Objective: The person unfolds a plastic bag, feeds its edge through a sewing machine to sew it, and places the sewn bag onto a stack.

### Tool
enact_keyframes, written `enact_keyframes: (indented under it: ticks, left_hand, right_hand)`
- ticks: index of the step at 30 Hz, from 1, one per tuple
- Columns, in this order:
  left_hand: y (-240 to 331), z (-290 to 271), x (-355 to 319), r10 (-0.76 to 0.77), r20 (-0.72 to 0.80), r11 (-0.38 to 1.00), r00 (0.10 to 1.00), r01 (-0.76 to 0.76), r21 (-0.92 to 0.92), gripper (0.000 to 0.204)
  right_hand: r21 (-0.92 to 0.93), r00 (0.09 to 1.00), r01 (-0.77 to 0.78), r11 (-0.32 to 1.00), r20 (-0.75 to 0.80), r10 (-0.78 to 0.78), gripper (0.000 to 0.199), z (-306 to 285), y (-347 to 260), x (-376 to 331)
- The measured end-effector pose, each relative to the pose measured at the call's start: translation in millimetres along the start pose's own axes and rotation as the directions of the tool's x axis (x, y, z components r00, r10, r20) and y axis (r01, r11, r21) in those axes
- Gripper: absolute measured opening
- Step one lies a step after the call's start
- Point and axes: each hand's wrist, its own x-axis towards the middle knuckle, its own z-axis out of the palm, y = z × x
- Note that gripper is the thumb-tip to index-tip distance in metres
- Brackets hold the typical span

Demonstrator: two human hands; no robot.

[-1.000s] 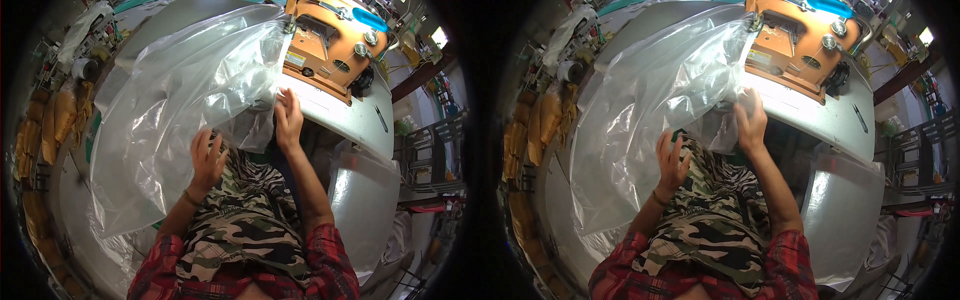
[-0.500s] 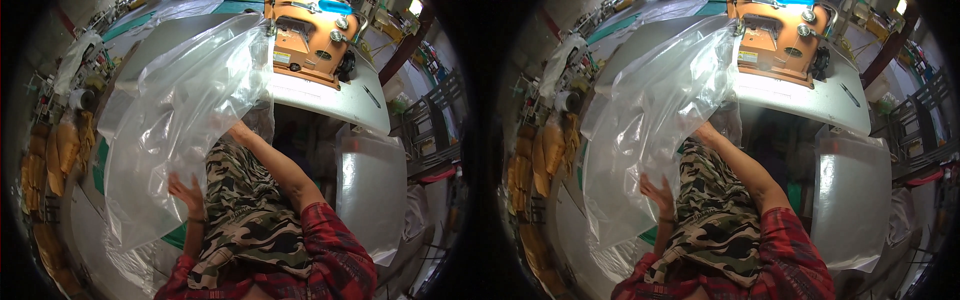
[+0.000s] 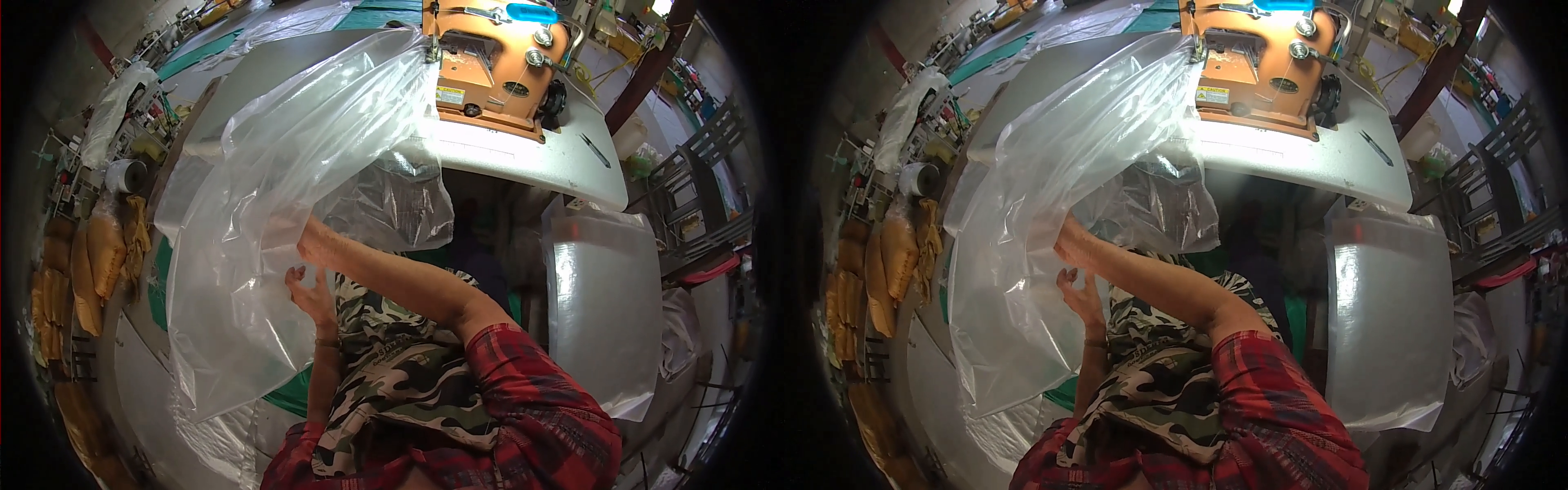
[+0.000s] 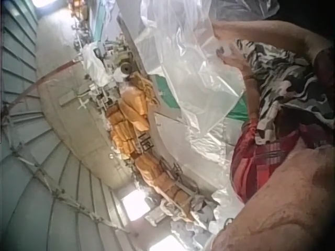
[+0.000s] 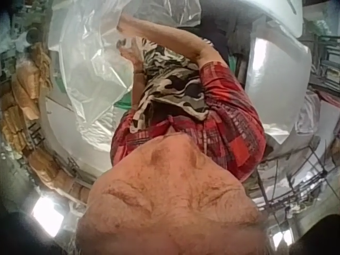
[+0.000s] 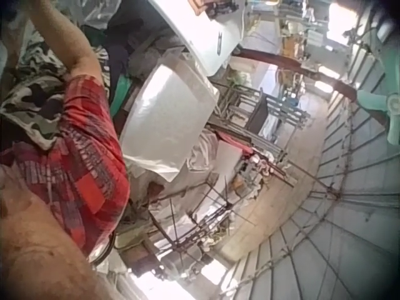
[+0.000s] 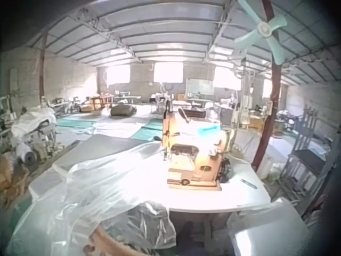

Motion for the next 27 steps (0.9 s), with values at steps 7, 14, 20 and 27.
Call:
enact_keyframes:
  ticks: [7, 14, 20, 27]
  left_hand:
    - [10.4, 11.4, 23.2, -0.17, -0.192, 0.911, 0.967, 0.08, -0.404, 0.039]
    - [25.3, 33.0, 18.5, 0.285, -0.304, 0.929, 0.909, -0.341, -0.148, 0.055]
    - [24.6, 32.4, 35.9, -0.291, -0.022, 0.857, 0.956, 0.25, -0.451, 0.039]
    - [-61.2, -16.3, 8.9, -0.072, -0.137, 0.994, 0.988, 0.06, -0.088, 0.018]
  right_hand:
    - [0.172, 1.0, 0.023, 0.985, 0.001, -0.023, 0.021, 10.4, -0.8, 0.2]
    - [0.165, 0.988, 0.158, 0.974, -0.027, -0.155, 0.028, 14.7, -27.9, 9.6]
    - [0.161, 0.971, 0.235, 0.959, -0.088, -0.223, 0.024, 32.8, -28.7, -4.4]
    - [-0.181, 0.821, 0.412, 0.893, -0.352, -0.451, 0.032, -33.9, -52.9, 0.7]
